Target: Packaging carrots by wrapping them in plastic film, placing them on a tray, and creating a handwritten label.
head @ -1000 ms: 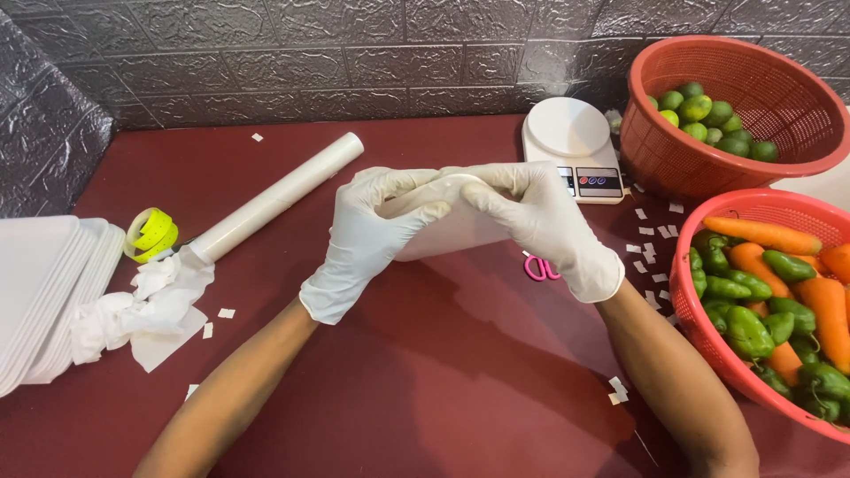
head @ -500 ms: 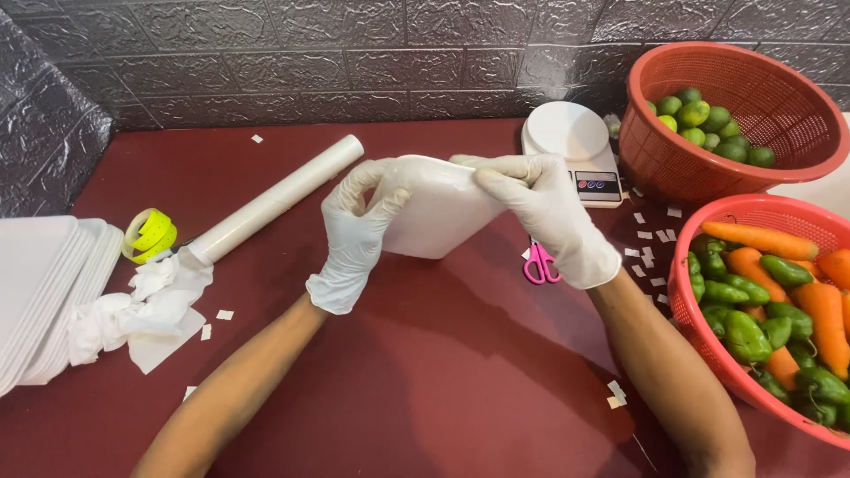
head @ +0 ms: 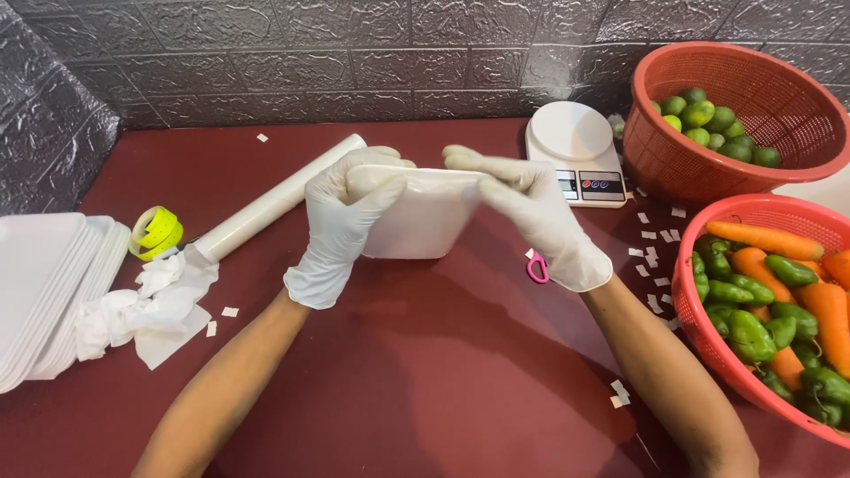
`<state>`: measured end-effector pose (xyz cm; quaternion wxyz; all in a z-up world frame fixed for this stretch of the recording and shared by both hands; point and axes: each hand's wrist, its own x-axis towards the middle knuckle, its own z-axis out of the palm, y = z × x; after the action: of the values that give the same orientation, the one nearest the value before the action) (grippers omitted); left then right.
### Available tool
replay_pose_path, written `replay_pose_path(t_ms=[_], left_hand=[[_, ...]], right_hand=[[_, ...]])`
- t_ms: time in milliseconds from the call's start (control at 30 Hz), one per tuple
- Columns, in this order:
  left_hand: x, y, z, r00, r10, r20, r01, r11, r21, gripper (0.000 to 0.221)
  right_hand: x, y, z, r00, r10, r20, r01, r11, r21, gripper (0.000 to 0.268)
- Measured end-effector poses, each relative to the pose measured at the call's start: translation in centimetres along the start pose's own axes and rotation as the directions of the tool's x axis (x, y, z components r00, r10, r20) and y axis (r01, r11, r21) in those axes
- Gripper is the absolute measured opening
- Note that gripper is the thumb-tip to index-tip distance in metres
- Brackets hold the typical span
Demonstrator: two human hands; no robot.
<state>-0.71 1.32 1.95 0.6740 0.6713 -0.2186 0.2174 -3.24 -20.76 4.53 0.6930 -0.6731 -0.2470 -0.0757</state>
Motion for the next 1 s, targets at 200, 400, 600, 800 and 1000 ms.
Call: replay_pose_path(t_ms=[200,400,600,800,1000], left_hand=[[0.1,0.8,-0.5,1.000,0.004,0.022,-0.004,1.000,-0.024,0.016],[0.2,0.2,-0.5,1.000,0.008,0.000,-0.008,0.999,-0.037,0.016],[0.2,0.7,-0.1,0.999,-0.013,-0.030,0.011,0.998,-0.065,0.015],[0.1,0.6,0.0,0.926,0.366,-0.096,-0.357,0.928,0.104,0.014],[-4.3,-1.0,2.7,0.678,0.721,0.144,-0.728,0.631,0.267,0.004]], right_hand=[[0.1,0.1,0.7,0.997,0.045,-0.058,-0.043,0.998,0.037,0.029],[0.3,1.7,0.4,0.998,0.069,-0.007,-0.068,0.994,0.081,0.036],[0.9,2.7,-0.3,0.997,0.042,0.063,-0.050,0.990,0.129,0.047],[1.8,3.8,-0.4,0.754,0.652,0.083,-0.645,0.709,0.286,0.095],[1.8,5.4,-0.2,0.594,0.546,0.591,-0.782,0.221,0.582,0.088]])
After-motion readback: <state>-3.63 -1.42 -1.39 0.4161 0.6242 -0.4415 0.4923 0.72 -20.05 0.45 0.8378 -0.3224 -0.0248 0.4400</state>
